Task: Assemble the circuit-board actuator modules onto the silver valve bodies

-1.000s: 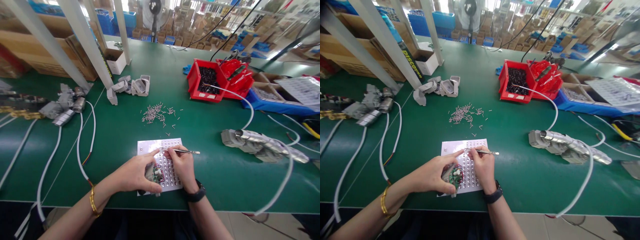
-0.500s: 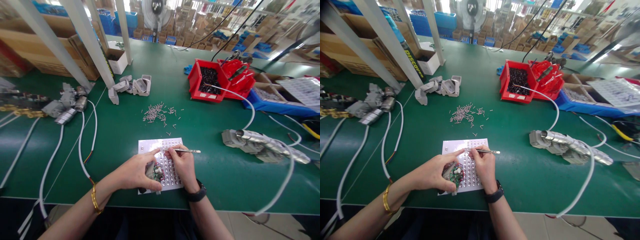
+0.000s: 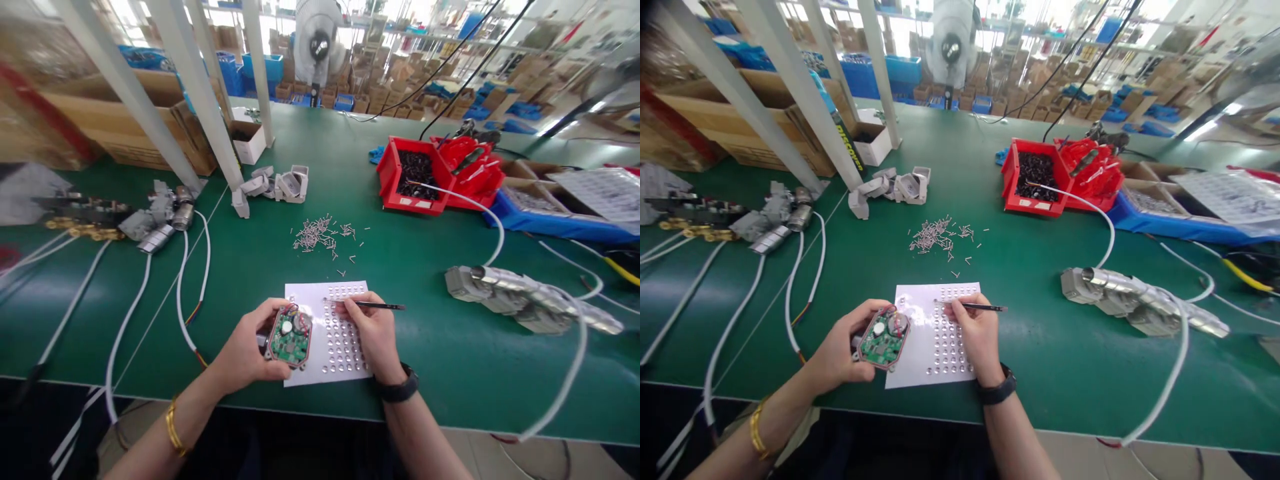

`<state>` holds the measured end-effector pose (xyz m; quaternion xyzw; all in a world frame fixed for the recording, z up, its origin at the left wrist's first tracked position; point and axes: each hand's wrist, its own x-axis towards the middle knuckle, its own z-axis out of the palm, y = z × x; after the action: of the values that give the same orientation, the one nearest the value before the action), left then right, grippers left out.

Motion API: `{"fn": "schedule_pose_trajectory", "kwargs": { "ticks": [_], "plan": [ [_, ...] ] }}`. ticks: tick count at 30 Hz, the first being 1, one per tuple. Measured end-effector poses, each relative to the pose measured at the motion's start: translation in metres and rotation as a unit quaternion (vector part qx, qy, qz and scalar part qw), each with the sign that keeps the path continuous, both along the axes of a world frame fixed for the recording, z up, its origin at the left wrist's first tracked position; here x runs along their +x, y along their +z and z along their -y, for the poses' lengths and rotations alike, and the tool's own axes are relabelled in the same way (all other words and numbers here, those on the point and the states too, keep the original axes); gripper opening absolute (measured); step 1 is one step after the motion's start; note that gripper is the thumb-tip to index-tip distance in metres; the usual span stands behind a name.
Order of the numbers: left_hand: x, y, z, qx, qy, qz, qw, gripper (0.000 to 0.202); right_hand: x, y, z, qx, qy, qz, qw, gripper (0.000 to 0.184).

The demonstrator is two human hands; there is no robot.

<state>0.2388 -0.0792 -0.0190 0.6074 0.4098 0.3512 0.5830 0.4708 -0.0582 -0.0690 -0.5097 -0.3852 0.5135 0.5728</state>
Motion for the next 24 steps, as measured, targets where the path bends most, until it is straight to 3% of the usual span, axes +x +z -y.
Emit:
{"fn": "schedule_pose_trajectory", "kwargs": {
  "ticks": [4,7,10,13,18,24],
  "plan": [
    [-0.008,-0.011,0.016,0.051,0.171,-0.004,0.984,0.079,-0.006,0.017,0.008,-0.040,0.001,-0.161,0.986,0.038],
    [-0.008,-0.026,0.020,0.079,0.227,-0.003,0.971,0.075,-0.026,0.036,0.019,-0.085,0.090,-0.237,0.964,0.034],
    [-0.005,-0.036,0.023,0.089,0.239,0.008,0.967,0.075,-0.053,0.048,0.027,-0.079,0.153,-0.265,0.949,0.027],
    [-0.002,-0.040,0.025,0.096,0.238,0.016,0.966,0.075,-0.071,0.052,0.029,-0.051,0.150,-0.255,0.954,0.026],
    [-0.002,-0.044,0.026,0.116,0.237,0.010,0.964,0.079,-0.074,0.051,0.025,-0.045,0.138,-0.210,0.967,0.028],
    [-0.001,-0.041,0.025,0.174,0.218,0.010,0.960,0.062,-0.073,0.052,0.024,-0.040,0.135,-0.176,0.974,0.028]
  ]
}}
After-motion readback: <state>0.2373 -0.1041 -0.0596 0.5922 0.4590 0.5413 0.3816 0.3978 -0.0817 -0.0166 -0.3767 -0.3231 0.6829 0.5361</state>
